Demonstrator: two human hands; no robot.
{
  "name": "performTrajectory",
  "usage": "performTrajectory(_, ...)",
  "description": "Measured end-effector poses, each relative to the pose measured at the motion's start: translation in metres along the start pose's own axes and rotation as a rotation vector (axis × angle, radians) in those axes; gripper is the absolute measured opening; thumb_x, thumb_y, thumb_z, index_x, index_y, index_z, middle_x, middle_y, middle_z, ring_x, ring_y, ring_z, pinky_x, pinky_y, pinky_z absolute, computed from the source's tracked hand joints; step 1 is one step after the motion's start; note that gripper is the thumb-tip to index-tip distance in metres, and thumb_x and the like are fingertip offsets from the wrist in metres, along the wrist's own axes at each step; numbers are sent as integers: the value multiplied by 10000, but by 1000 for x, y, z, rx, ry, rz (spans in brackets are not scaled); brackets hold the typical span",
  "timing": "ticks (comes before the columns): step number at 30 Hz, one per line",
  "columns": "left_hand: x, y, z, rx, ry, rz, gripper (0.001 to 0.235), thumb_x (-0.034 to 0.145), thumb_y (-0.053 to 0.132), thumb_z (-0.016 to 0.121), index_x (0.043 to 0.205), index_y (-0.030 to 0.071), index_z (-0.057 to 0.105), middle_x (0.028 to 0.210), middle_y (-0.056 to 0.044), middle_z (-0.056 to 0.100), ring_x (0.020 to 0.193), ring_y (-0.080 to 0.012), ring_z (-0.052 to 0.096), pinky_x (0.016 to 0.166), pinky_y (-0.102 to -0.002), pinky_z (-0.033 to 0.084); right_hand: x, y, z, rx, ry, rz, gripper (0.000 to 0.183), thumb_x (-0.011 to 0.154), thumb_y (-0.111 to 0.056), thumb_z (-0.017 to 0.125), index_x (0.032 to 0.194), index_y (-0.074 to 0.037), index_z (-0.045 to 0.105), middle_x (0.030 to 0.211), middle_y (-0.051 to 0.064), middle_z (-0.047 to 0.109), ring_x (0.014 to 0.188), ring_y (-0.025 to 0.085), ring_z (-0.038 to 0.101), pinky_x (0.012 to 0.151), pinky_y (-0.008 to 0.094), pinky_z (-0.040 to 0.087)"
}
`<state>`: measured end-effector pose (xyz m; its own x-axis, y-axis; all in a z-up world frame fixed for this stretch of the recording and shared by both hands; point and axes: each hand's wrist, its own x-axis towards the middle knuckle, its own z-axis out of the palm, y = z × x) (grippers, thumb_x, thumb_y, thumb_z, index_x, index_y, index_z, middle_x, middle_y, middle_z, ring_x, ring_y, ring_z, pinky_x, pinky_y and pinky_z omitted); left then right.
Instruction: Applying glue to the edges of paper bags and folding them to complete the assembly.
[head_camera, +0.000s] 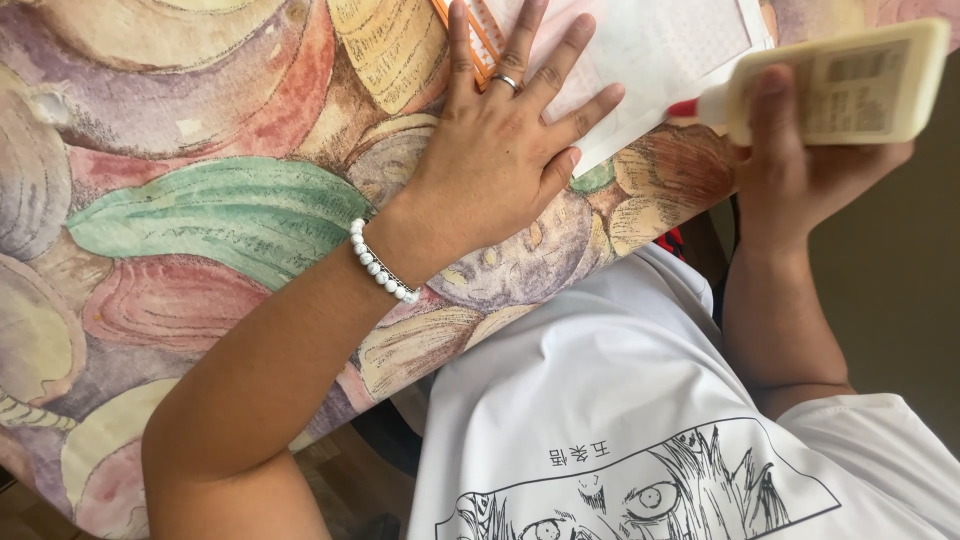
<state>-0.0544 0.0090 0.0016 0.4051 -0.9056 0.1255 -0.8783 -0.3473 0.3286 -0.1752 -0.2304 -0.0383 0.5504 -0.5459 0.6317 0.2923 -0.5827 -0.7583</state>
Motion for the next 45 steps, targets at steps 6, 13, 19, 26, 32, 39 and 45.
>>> performTrajectory(6, 2, 0, 0, -22, 30, 10, 503, 1095, 337, 565, 1589, 247, 539, 1666, -216, 223, 1509, -479, 71, 1142, -842, 29, -7, -24, 11, 33, -129, 106, 323, 1002, -78, 846, 1090, 113, 600, 1016, 206, 627, 958, 312, 657, 841, 459, 611)
performTrajectory(13, 0, -2, 2, -15, 31, 13, 496, 1096, 324, 559, 1583, 228, 566, 1668, -200, 215, 1519, -460, 89, 1154, -826, 38, 23, 19, -21, -169, 50, 55, 351, 1059, -138, 857, 917, 87, 627, 772, 160, 613, 634, 297, 720, 389, 381, 565)
performTrajectory(19, 1, 1, -2, -13, 20, 17, 507, 1084, 334, 553, 1582, 239, 541, 1668, -225, 233, 1509, -482, 68, 1133, -848, 19, -1, -17, 6, 13, -109, 60, 395, 1000, -164, 866, 1055, 122, 599, 970, 195, 608, 913, 311, 643, 788, 463, 599)
performTrajectory(26, 0, -1, 0, -36, 31, 18, 501, 1090, 311, 554, 1582, 215, 558, 1667, -221, 228, 1514, -477, 84, 1134, -846, 14, 17, 62, -37, 88, 99, -169, 578, 970, 342, 865, 1249, 84, 428, 1209, 344, 532, 1119, 481, 590, 964, 652, 564)
performTrajectory(32, 1, 0, 0, -37, 43, 18, 492, 1084, 324, 540, 1563, 215, 566, 1668, -216, 259, 1518, -456, 83, 1145, -823, 22, 17, 41, -25, 28, 75, -109, 513, 998, 189, 890, 1227, 115, 437, 1150, 362, 576, 1060, 469, 642, 896, 616, 620)
performTrajectory(39, -1, -2, 2, -25, 62, 37, 499, 1082, 326, 550, 1562, 194, 578, 1667, -236, 272, 1513, -464, 68, 1132, -840, 23, 33, 57, -38, -48, 75, -116, 360, 1033, 117, 861, 1199, 106, 541, 1070, 294, 613, 948, 449, 690, 725, 566, 628)
performTrajectory(45, 0, -2, 1, -27, 42, 31, 499, 1088, 327, 532, 1570, 200, 561, 1673, -229, 259, 1515, -456, 45, 1132, -838, 13, 17, 72, -43, -7, 114, -67, 517, 1023, 107, 892, 1214, 89, 412, 1154, 314, 566, 1061, 445, 667, 870, 593, 668)
